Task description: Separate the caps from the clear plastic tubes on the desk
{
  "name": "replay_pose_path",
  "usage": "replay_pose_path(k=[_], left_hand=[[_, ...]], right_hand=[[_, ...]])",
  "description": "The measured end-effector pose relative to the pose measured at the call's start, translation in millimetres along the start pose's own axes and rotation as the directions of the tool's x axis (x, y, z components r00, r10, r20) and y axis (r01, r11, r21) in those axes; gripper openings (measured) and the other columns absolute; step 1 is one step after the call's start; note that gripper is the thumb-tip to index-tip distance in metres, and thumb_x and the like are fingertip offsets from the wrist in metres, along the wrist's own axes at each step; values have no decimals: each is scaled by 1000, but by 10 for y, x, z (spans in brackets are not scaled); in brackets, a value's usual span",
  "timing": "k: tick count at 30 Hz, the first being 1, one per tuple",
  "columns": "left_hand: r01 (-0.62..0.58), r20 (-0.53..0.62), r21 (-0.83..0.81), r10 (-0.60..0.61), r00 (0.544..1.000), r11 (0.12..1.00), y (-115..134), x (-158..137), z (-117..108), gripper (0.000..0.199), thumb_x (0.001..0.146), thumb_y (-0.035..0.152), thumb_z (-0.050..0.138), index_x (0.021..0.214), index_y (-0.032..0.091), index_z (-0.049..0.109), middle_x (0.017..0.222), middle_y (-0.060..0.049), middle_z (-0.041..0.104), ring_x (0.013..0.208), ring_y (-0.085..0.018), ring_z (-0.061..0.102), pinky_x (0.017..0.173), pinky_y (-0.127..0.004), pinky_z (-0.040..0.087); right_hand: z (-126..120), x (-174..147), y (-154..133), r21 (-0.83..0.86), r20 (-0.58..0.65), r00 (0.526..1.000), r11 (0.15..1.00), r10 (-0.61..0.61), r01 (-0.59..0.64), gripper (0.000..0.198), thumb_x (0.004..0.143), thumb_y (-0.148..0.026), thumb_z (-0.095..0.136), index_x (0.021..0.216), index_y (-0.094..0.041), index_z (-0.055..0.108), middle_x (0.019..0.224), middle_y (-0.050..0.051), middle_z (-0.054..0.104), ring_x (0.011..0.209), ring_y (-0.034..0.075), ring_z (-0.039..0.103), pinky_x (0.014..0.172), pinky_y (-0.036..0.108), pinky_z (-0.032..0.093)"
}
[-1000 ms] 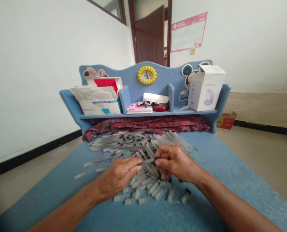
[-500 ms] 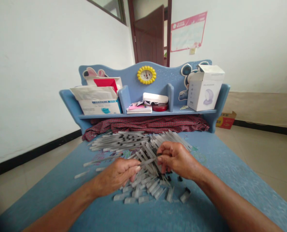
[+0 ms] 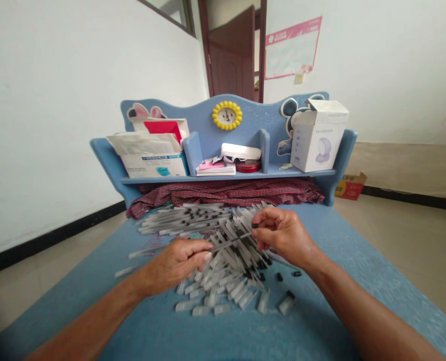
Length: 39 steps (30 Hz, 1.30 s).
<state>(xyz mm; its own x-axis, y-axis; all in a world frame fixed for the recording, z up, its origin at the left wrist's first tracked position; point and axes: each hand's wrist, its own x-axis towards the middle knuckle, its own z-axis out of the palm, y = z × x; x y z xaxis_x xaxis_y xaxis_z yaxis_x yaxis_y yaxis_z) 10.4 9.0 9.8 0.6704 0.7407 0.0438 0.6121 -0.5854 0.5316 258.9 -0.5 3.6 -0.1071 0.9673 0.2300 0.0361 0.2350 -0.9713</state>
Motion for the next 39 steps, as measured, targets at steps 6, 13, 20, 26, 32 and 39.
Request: replay_pose_path(k=[6,13,20,26,32,39], left_hand=[[205,-240,220,-151,959,954,-299,57,-149,28,87,26,39,69,16,58,58,2,54,59,-14,52,56,-21,33],[259,-309,254,-175,935,932,-300,72,-74,25,87,26,40,77,16,60,67,-1,61,66,-17,58,60,-23,35],[135,-240,218,-81,967,967,-203,41,53,22,87,23,41,82,15,61,73,-2,63,72,-18,61,62,-24,39],[71,-249,203,-18,968,977,-186,41,126,20,85,18,43,90,16,62,82,-4,66,79,-18,62,72,-26,43],[-6,-238,216,59,969,976,-155,34,155,21,87,18,42,92,18,62,90,-5,67,87,-18,63,78,-25,43],[-50,-176,264,99,979,963,-102,25,177,21,90,19,41,95,16,61,86,-5,66,83,-18,62,75,-26,43]], right_hand=[[-304,127,-32,-159,-356,917,978,-182,132,22,64,-28,71,77,-18,56,48,-3,61,41,12,55,41,23,45],[-26,-104,-15,-798,53,937,550,-345,248,10,77,-17,51,78,-19,60,57,-2,59,50,10,53,51,23,39],[-54,-75,-69,-898,78,993,426,-92,110,16,80,-22,49,79,-19,64,58,0,62,52,12,53,52,24,33],[-312,7,-102,-955,172,971,270,164,123,14,75,-23,54,73,-20,68,68,3,67,60,15,57,55,25,33],[-399,75,67,-968,212,932,196,294,158,16,68,-17,55,73,-19,70,71,6,69,64,17,59,53,25,32],[-359,38,101,-953,244,944,238,222,190,16,68,-14,56,72,-20,70,68,4,67,61,15,57,52,24,34]])
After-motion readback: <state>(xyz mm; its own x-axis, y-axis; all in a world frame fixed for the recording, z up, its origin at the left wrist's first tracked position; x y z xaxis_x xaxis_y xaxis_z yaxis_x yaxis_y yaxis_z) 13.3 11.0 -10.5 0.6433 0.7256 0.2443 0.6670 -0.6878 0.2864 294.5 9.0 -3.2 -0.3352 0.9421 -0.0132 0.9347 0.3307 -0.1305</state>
